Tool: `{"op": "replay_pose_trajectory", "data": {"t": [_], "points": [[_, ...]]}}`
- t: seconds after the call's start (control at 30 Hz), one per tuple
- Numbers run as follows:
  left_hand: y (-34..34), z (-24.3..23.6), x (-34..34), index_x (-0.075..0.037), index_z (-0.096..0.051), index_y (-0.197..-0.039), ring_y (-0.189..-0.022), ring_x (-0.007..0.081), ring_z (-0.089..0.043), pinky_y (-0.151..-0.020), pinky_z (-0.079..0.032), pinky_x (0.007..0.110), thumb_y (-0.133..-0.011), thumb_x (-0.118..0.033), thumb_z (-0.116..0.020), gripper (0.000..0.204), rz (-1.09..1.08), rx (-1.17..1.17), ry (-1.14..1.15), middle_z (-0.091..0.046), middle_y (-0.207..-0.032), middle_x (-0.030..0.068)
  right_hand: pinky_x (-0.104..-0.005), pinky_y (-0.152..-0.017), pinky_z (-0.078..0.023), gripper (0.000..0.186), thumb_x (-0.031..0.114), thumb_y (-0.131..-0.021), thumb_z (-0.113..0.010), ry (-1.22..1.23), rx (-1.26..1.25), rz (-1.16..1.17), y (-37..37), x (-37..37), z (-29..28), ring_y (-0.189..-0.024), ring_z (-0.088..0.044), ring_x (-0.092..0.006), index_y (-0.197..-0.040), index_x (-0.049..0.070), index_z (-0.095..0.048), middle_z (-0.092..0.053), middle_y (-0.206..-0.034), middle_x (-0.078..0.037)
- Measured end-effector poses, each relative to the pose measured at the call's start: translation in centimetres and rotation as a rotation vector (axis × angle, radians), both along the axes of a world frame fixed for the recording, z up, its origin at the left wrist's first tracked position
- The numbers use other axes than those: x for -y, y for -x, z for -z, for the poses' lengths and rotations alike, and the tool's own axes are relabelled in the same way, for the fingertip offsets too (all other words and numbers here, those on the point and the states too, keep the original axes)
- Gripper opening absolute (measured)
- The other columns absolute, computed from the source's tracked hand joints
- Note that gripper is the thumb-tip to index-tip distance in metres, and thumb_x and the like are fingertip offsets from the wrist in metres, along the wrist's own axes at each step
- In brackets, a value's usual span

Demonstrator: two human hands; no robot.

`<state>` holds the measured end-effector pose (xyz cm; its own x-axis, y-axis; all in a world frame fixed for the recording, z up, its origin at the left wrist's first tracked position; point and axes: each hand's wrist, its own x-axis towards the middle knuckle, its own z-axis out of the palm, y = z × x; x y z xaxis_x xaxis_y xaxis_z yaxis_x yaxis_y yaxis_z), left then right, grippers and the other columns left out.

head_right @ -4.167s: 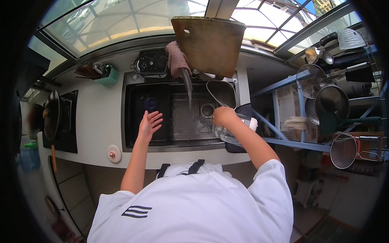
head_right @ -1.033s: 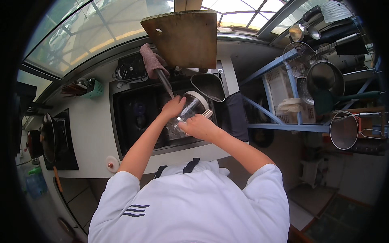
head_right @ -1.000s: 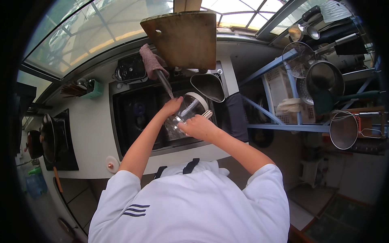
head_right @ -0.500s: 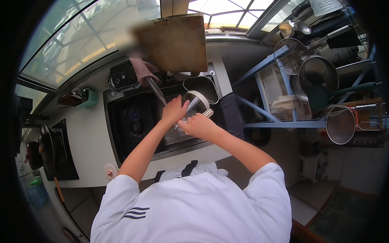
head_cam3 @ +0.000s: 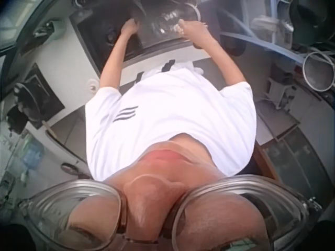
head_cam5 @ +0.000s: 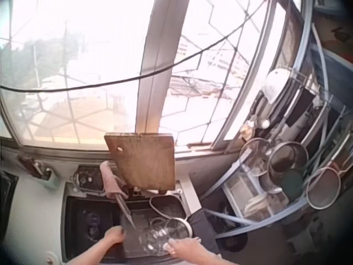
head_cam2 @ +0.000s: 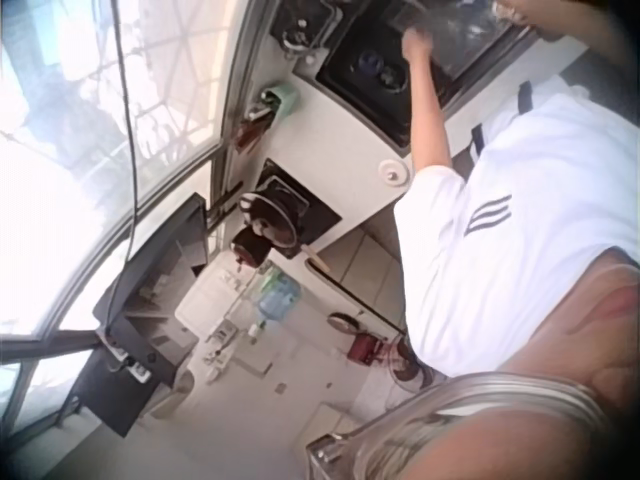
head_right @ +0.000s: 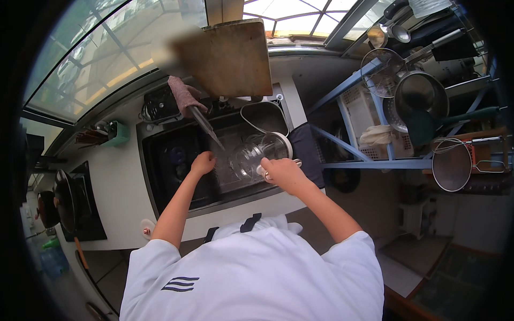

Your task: The person rinses a glass kettle under a faucet, wipes its lid and inner rim with a cloth, and then carries the kettle to another room where they empty a tissue box.

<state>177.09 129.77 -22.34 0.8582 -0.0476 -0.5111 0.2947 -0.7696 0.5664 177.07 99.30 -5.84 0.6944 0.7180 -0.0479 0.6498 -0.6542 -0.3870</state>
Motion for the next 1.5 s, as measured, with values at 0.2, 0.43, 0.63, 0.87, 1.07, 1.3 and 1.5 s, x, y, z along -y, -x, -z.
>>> {"op": "replay_pose_trajectory", "data": {"t": [0.2, 0.43, 0.63, 0.87, 1.07, 1.3, 1.5], "points": [[0.1, -2.6, -0.8, -0.004, -0.054, -0.12, -0.089, 0.0178, -0.061, -0.078, -0.045, 0.035, -0.093, -0.026, -0.042, 0.037, -0.719, -0.171, 0.688, -0.064, -0.111, 0.0078, -0.0317, -0.047, -0.043, 0.023, 0.018, -0.086, -0.06, -0.658, -0.266, 0.854, 1.1, 2.2, 0.9, -0.048, -0.053, -0.0191, -0.085, 0.008, -0.04, -0.052, -0.063, -0.006], [1.9, -5.4, 3.9, 0.005, -0.055, -0.117, -0.106, 0.0273, -0.059, -0.091, -0.043, 0.031, -0.092, -0.017, -0.046, 0.034, -0.493, 0.43, 0.52, -0.063, -0.11, 0.0167, -0.026, -0.05, -0.042, 0.017, 0.022, -0.093, -0.051, -1.528, -0.77, 1.177, 0.9, 2.3, 2.4, -0.051, -0.041, -0.0075, -0.087, 0.009, -0.042, -0.042, -0.064, 0.0], [2.0, -13.7, 10.4, 0.008, -0.04, -0.128, -0.12, 0.0388, -0.043, -0.101, -0.035, 0.04, -0.091, -0.026, -0.049, 0.051, -0.053, 0.736, 0.195, -0.044, -0.131, 0.0256, -0.0269, -0.051, -0.042, 0.017, 0.02, -0.094, -0.051, -1.453, -0.829, 1.102, 1.7, -0.4, 2.0, -0.051, -0.04, -0.0087, -0.086, 0.012, -0.038, -0.041, -0.064, 0.0], [-0.3, -12.5, 9.9, 0.008, -0.046, -0.123, -0.106, 0.0388, -0.053, -0.091, -0.04, 0.041, -0.092, -0.029, -0.044, 0.048, -0.379, 0.486, 0.214, -0.056, -0.117, 0.0215, -0.0266, -0.049, -0.044, 0.014, 0.019, -0.093, -0.051, -1.491, -1.067, 1.079, 2.7, -3.0, 3.1, -0.05, -0.042, -0.0079, -0.09, 0.007, -0.045, -0.044, -0.064, 0.0], [-1.2, -12.2, 7.8, 0.006, -0.05, -0.118, -0.097, 0.0392, -0.058, -0.085, -0.043, 0.045, -0.092, -0.029, -0.043, 0.045, -0.311, 0.529, 0.091, -0.06, -0.107, 0.0221, -0.0256, -0.049, -0.044, 0.015, 0.02, -0.092, -0.052, -1.455, -1.131, 1.065, 2.9, -5.6, 3.1, -0.051, -0.043, -0.0073, -0.092, 0.005, -0.049, -0.045, -0.063, 0.001], [-0.3, -12.3, 7.7, -0.002, -0.063, -0.096, -0.092, 0.0361, -0.06, -0.081, -0.045, 0.043, -0.094, -0.038, -0.032, 0.047, -0.311, 0.77, -0.136, -0.064, -0.092, 0.0206, -0.0264, -0.05, -0.043, 0.019, 0.024, -0.093, -0.049, -1.415, -1.332, 1.142, 3.5, -7.9, 3.8, -0.051, -0.042, -0.0065, -0.098, 0.006, -0.054, -0.044, -0.063, 0.004], [-1.0, -11.6, 6.6, -0.002, -0.061, -0.101, -0.093, 0.0355, -0.06, -0.08, -0.045, 0.043, -0.092, -0.041, -0.04, 0.045, -0.321, 0.612, -0.119, -0.063, -0.091, 0.0196, -0.0269, -0.05, -0.042, 0.016, 0.024, -0.094, -0.048, -1.405, -1.397, 1.179, 3.5, -9.1, 4.2, -0.051, -0.041, -0.0064, -0.096, 0.008, -0.052, -0.042, -0.063, 0.003]]}}
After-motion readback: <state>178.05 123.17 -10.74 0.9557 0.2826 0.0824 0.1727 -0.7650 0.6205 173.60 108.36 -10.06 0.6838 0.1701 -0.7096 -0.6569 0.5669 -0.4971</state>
